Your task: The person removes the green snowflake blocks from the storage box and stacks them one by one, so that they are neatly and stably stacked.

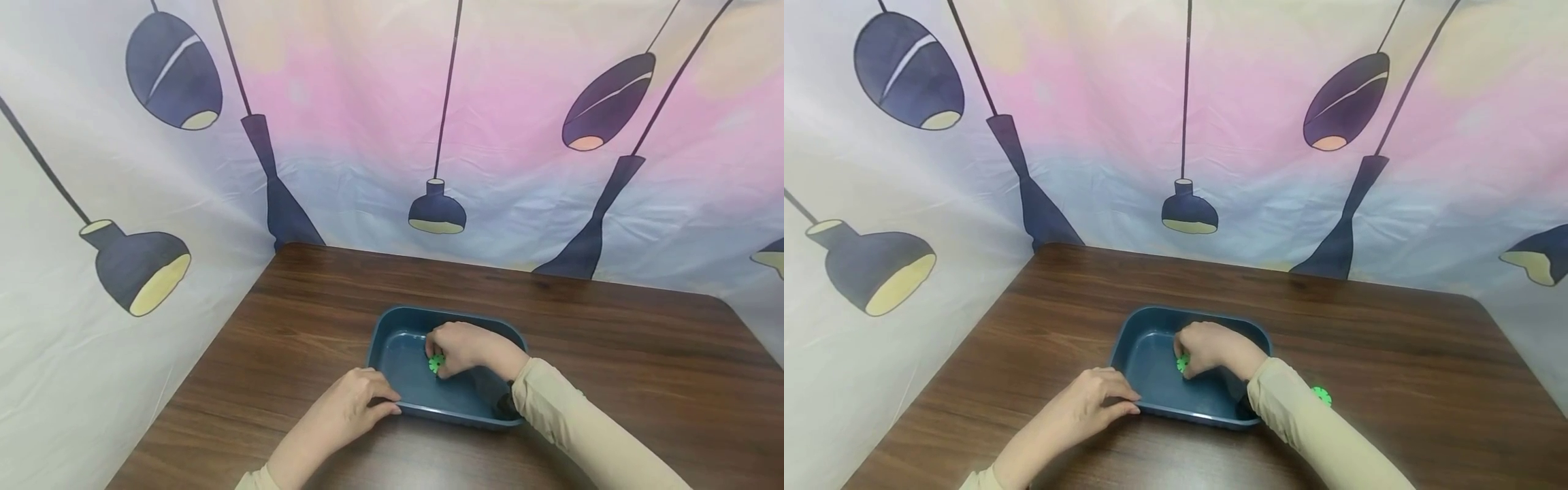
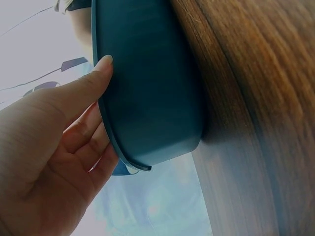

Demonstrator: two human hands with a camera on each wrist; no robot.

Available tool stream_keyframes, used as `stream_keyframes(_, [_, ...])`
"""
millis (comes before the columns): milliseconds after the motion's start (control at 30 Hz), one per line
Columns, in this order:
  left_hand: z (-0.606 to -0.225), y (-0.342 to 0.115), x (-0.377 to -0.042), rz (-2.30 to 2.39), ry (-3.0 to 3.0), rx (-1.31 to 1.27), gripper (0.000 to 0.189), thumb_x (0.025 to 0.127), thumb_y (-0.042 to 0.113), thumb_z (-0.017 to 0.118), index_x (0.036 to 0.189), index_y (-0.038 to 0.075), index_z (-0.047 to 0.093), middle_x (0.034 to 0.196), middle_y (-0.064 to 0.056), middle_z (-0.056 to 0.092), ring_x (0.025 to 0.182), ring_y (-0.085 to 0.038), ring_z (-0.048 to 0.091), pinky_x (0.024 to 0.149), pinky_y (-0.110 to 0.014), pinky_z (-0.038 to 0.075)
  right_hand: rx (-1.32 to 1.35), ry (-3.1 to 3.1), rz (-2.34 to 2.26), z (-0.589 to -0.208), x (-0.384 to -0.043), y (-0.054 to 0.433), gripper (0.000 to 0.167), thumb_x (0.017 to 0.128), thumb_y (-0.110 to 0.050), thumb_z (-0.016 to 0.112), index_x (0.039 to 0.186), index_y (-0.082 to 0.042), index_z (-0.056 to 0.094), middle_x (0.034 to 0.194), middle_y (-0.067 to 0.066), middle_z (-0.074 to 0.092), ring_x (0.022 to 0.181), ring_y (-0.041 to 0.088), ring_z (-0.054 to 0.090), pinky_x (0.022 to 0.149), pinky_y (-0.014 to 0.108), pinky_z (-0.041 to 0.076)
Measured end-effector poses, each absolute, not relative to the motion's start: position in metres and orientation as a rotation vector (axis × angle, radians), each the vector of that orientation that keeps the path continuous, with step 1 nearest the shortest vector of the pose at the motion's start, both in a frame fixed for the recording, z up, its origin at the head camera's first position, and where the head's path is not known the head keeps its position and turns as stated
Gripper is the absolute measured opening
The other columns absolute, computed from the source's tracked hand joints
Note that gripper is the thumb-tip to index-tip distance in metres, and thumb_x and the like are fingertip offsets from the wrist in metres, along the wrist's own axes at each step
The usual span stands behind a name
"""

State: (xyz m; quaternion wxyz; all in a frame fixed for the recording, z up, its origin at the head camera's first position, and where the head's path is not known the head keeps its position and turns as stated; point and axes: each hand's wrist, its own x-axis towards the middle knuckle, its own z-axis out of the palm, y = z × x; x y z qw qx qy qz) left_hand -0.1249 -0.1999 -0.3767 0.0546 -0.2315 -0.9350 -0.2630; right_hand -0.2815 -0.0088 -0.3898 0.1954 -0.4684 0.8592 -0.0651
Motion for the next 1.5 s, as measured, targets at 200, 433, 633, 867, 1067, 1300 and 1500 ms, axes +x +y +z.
stream_keyframes(200, [-0.376,-0.2,-0.125,-0.818,-2.854,-0.69,0.011,0.079,0.016,0.074,0.087,0.01,0.075,0.081,0.006,0.069,0.079,-0.004,0.06,0.067,-0.014,0.051,-1.416,2.379,-0.175,-0.388,-0.285,-0.009,0.024,0.074,-0.02,0.073,0.096,-0.014,0.068,0.076,-0.008,0.059,0.061,0.005,0.05,0.057,0.021,0.046])
stream_keyframes(433, [-0.376,-0.199,-0.124,-0.829,-2.856,-0.702,0.011,0.079,0.017,0.074,0.087,0.01,0.075,0.082,0.006,0.069,0.079,-0.004,0.06,0.066,-0.013,0.051,-1.505,2.268,-0.31,-0.372,-0.286,-0.002,0.026,0.078,-0.016,0.07,0.103,-0.01,0.068,0.087,-0.005,0.062,0.066,0.001,0.053,0.062,0.018,0.049])
stream_keyframes(633, [-0.375,-0.198,-0.125,-0.84,-2.84,-0.714,0.01,0.078,0.015,0.075,0.086,0.008,0.075,0.08,0.005,0.069,0.077,-0.004,0.061,0.065,-0.012,0.05,-1.56,2.279,-0.355,-0.347,-0.288,0.005,0.025,0.079,-0.019,0.069,0.103,-0.012,0.068,0.089,-0.007,0.06,0.072,0.004,0.056,0.063,0.018,0.049])
stream_keyframes(867, [-0.376,-0.198,-0.125,-0.828,-2.851,-0.706,0.01,0.078,0.015,0.075,0.086,0.008,0.075,0.08,0.005,0.069,0.078,-0.005,0.061,0.066,-0.016,0.052,-1.536,2.314,-0.318,-0.328,-0.289,0.025,0.025,0.08,-0.02,0.068,0.103,-0.013,0.068,0.088,-0.01,0.057,0.076,0.008,0.057,0.065,0.02,0.049])
stream_keyframes(1067, [-0.377,-0.197,-0.123,-0.84,-2.836,-0.697,0.011,0.078,0.014,0.075,0.087,0.008,0.075,0.082,0.005,0.069,0.08,-0.007,0.062,0.069,-0.017,0.053,-1.495,2.4,-0.291,-0.317,-0.287,0.061,0.023,0.081,-0.023,0.067,0.103,-0.017,0.067,0.089,-0.014,0.056,0.077,0.004,0.055,0.065,0.022,0.048])
stream_keyframes(1300, [-0.377,-0.198,-0.124,-0.82,-2.83,-0.701,0.011,0.078,0.015,0.074,0.088,0.009,0.075,0.084,0.004,0.07,0.081,-0.009,0.063,0.07,-0.018,0.054,-1.407,2.49,-0.38,-0.319,-0.286,0.116,0.02,0.081,-0.021,0.068,0.102,-0.019,0.066,0.089,-0.013,0.055,0.074,0.005,0.054,0.061,0.022,0.047])
stream_keyframes(1500, [-0.381,-0.198,-0.127,-0.829,-2.787,-0.739,0.012,0.077,0.013,0.075,0.087,0.007,0.075,0.083,0.002,0.07,0.081,-0.01,0.064,0.071,-0.018,0.054,-1.319,2.544,-0.442,-0.325,-0.285,0.155,0.02,0.081,-0.017,0.068,0.1,-0.02,0.065,0.091,-0.012,0.055,0.074,0.006,0.053,0.059,0.021,0.045])
